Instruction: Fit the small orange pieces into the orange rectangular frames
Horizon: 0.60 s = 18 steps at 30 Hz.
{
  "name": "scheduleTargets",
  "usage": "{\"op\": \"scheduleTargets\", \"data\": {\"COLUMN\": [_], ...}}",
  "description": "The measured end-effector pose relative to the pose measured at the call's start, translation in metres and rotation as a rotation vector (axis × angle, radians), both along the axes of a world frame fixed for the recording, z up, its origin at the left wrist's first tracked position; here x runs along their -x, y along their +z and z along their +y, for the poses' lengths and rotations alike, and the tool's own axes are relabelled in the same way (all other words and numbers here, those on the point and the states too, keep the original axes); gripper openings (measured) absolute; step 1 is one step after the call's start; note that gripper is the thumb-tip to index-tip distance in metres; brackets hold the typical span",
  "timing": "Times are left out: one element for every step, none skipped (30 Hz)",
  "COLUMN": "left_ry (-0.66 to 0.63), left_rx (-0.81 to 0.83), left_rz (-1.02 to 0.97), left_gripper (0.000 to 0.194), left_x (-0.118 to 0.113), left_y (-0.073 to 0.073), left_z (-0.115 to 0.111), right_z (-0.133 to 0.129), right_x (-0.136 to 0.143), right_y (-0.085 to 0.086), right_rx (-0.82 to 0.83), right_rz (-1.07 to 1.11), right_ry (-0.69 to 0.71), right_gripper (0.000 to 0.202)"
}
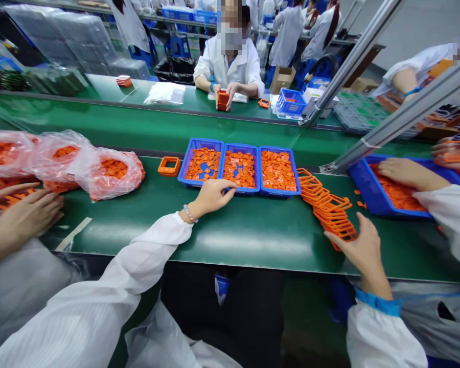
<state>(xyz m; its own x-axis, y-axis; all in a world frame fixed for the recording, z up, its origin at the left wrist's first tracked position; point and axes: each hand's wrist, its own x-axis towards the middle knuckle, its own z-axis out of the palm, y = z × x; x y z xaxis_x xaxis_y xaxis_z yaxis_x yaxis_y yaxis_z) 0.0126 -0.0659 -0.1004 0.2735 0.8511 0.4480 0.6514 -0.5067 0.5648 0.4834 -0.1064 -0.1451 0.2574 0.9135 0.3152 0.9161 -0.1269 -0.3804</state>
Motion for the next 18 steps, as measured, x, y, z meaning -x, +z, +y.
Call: {"op": "scheduleTargets", "data": {"left_ry": [-0.008,-0.011,-0.010,-0.009,-0.010,-0.014,-0.021,-0.029,-0.038,-0.041,-0.042,-0.042,-0.040,-0.039,-0.039,-0.040,-0.040,-0.038], "left_rx": [0.005,0.006,0.002,-0.005,-0.017,-0.031,-0.044,-0.056,-0.064,-0.067,-0.066,-0.062,-0.056,-0.052,-0.048,-0.047,-0.044,-0.042], "left_rz": [-0.010,-0.013,-0.014,-0.013,-0.011,-0.009,-0.005,-0.001,0.003,0.009,0.016,0.023,0.029,0.036,0.043,0.051,0.059,0.066], "left_gripper": [0.022,0.022,0.023,0.023,0.024,0.025,0.026,0.026,0.026,0.026,0.027,0.027,0.027,0.027,0.027,0.027,0.027,0.026], "left_x": [-0.006,-0.011,-0.014,-0.017,-0.018,-0.018,-0.017,-0.016,-0.015,-0.014,-0.013,-0.012,-0.012,-0.011,-0.011,-0.011,-0.010,-0.010], "left_y": [-0.004,-0.009,-0.014,-0.018,-0.023,-0.027,-0.030,-0.033,-0.035,-0.037,-0.039,-0.040,-0.040,-0.041,-0.041,-0.042,-0.042,-0.043], "left_z": [0.002,0.003,0.004,0.005,0.005,0.004,0.003,0.003,0.002,0.001,0.001,0.000,0.000,0.000,0.000,0.000,-0.001,-0.001], "right_z": [-0.003,-0.005,-0.007,-0.008,-0.010,-0.010,-0.011,-0.011,-0.012,-0.012,-0.012,-0.013,-0.013,-0.014,-0.014,-0.015,-0.015,-0.016], "right_x": [-0.003,-0.004,-0.004,-0.005,-0.005,-0.005,-0.005,-0.006,-0.006,-0.007,-0.006,-0.006,-0.005,-0.004,-0.003,-0.002,-0.001,-0.001], "right_y": [-0.004,-0.008,-0.011,-0.014,-0.016,-0.017,-0.019,-0.020,-0.021,-0.022,-0.022,-0.023,-0.023,-0.023,-0.024,-0.025,-0.026,-0.027], "right_rx": [0.066,0.118,0.152,0.164,0.159,0.143,0.124,0.105,0.090,0.076,0.065,0.054,0.046,0.034,0.020,0.001,-0.020,-0.043], "right_rz": [0.037,0.078,0.117,0.151,0.178,0.193,0.198,0.196,0.194,0.192,0.192,0.196,0.204,0.213,0.223,0.230,0.234,0.232], "right_ry": [-0.023,-0.046,-0.068,-0.094,-0.116,-0.132,-0.143,-0.152,-0.162,-0.170,-0.177,-0.186,-0.192,-0.196,-0.196,-0.191,-0.179,-0.164], "right_gripper": [0.113,0.116,0.117,0.116,0.115,0.112,0.110,0.108,0.106,0.106,0.106,0.107,0.108,0.108,0.108,0.109,0.110,0.110]}}
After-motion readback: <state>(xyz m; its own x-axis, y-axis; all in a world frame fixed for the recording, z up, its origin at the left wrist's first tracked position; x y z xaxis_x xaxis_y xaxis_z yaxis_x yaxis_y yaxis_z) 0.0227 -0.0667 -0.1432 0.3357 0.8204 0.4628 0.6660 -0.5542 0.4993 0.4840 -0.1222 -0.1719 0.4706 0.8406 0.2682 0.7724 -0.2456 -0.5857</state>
